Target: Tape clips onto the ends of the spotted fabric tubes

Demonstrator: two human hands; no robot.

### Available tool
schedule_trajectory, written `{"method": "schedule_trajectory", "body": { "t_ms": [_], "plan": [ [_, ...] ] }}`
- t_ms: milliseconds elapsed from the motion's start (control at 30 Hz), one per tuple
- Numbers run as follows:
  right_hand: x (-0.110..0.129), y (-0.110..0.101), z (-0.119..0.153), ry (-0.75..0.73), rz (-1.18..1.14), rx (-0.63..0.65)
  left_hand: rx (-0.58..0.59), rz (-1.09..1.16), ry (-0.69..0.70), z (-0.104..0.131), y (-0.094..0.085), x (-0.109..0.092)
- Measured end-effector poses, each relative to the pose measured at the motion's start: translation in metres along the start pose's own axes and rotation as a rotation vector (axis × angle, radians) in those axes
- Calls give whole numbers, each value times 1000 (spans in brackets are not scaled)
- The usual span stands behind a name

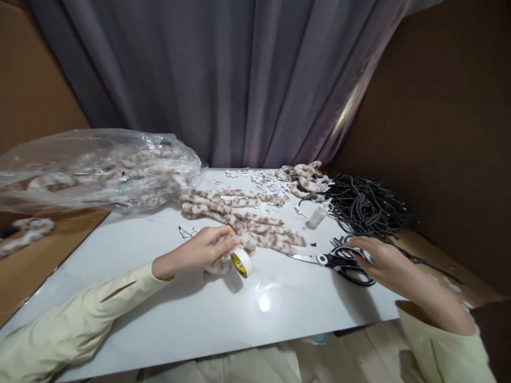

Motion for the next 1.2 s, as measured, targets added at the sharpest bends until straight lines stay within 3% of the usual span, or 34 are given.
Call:
{"method": "schedule_trajectory", "body": {
  "t_ms": [67,133,400,533,700,800,867,1000,1100,1200],
  "plan": [
    [-31,19,13,45,7,118,3,-34,43,0,-2,-4],
    [-42,34,19,54,-2,185,30,-32,80,1,-1,-6],
    [-23,45,7,75,20,290,75,2,115,0,-4,-9],
    [-32,26,17,87,-87,248,105,9,63,-2,-5,-5],
    [-54,-17,34,154,-281,73,8,-95,49,-3,-24,-9],
    [-29,-33,29,158,-337,28,3,-92,46,-2,-28,-12],
    [9,-35,17,59,-369,44,4,-69,29,-1,-28,-12],
    [85,-11,-7,-141,-398,252,9,-16,-3,3,-27,-14],
    [109,7,-21,-175,-488,344,13,44,-29,5,-27,-13],
    [115,15,-33,-173,-561,346,24,116,-57,6,-27,-9]
  ]
}}
Point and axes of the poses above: each hand's wrist, its own z-axis away from the middle knuckle, its own y-axis out of the palm, x = y × z, the point moved 10 cm from there along -z, towards the middle knuckle, and after that the axes turned 3 degrees about x, right-handed, at the moved point
